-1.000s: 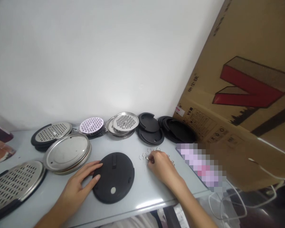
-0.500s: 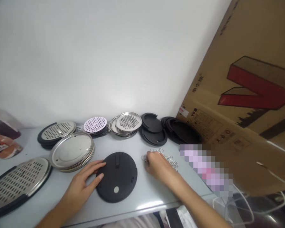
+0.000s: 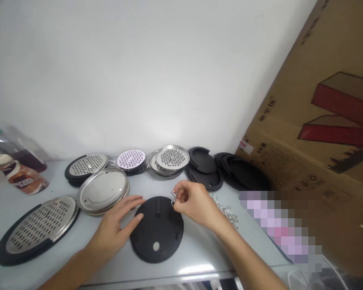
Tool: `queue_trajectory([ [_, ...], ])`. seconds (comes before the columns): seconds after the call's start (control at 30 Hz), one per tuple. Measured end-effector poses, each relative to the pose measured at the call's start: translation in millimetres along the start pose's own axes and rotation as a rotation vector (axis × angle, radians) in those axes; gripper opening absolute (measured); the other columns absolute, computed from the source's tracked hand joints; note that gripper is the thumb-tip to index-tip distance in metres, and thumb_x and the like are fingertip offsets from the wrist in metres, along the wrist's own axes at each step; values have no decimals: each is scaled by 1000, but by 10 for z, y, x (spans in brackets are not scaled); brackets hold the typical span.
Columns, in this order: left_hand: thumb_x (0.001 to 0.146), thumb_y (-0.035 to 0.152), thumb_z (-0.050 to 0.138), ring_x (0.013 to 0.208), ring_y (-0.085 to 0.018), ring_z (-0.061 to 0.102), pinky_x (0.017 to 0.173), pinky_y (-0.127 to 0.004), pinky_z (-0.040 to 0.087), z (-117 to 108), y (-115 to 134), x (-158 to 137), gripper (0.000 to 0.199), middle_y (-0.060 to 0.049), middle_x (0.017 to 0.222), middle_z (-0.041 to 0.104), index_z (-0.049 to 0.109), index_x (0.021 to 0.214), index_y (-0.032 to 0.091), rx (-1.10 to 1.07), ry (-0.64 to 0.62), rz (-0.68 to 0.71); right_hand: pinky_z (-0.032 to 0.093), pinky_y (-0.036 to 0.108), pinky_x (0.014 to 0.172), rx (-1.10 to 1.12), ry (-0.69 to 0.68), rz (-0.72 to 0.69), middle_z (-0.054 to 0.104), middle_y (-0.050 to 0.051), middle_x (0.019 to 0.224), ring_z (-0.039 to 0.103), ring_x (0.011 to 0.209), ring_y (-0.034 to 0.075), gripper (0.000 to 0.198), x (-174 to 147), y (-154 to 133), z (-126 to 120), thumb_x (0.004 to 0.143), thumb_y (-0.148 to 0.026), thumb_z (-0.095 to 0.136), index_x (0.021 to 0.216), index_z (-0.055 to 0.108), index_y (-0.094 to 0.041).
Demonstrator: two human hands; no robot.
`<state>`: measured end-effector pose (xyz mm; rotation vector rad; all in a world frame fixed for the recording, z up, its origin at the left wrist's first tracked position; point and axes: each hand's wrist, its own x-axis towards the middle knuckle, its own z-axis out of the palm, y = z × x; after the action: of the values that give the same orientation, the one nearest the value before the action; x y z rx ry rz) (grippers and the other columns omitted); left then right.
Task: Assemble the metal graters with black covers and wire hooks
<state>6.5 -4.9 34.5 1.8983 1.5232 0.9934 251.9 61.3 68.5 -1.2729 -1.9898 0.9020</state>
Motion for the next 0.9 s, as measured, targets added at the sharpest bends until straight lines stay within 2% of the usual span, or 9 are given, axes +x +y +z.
queue_trajectory([
  [0.1,87,32,60,90,-20,66,85,-33,52,5,231,228,27,-7,105,68,66,111,22,-288,-140,-80,42,21,56,10,0,-54,58,-4,64,52,57,10,18,130,-118,91,67,-11,56,83,60,-19],
  [0.23,85,36,64,76,-17,66,69,-27,52,93,385,454,26,-5,81,68,65,99,15,-571,-288,-195,42,21,55,37,-15,-81,59,-4,64,53,58,11,18,206,-150,173,68,-13,60,84,59,-19],
  [0.33,83,36,66,66,-14,62,63,-24,48,165,371,501,24,-3,72,66,66,88,13,-631,-317,-223,42,21,55,69,-15,-74,59,-4,65,53,58,11,18,194,-113,229,68,-15,63,85,58,-19],
  [0.57,79,31,69,65,-10,59,66,-22,47,262,262,478,21,-1,68,63,64,75,11,-889,-331,-346,43,22,56,70,43,-75,60,-5,63,53,56,10,19,100,-78,403,68,-9,57,84,58,-19],
  [0.7,76,23,67,62,-13,64,66,-26,51,282,232,468,14,-3,65,65,61,71,12,-781,-244,-372,45,23,57,182,50,-57,62,-3,67,55,59,10,16,90,-47,437,71,-12,60,86,59,-19],
  [0.8,74,21,68,64,-16,67,62,-27,53,234,174,467,14,-3,65,67,57,70,15,-639,-130,-304,48,24,52,425,-10,42,59,-2,68,56,57,11,15,118,4,374,76,-23,66,89,60,-17],
  [0.9,74,25,71,65,-16,68,62,-26,53,122,132,484,19,-3,68,69,56,69,16,-613,-69,-260,49,25,49,620,-66,140,57,-3,62,54,53,11,23,155,56,272,76,-32,70,91,62,-15],
])
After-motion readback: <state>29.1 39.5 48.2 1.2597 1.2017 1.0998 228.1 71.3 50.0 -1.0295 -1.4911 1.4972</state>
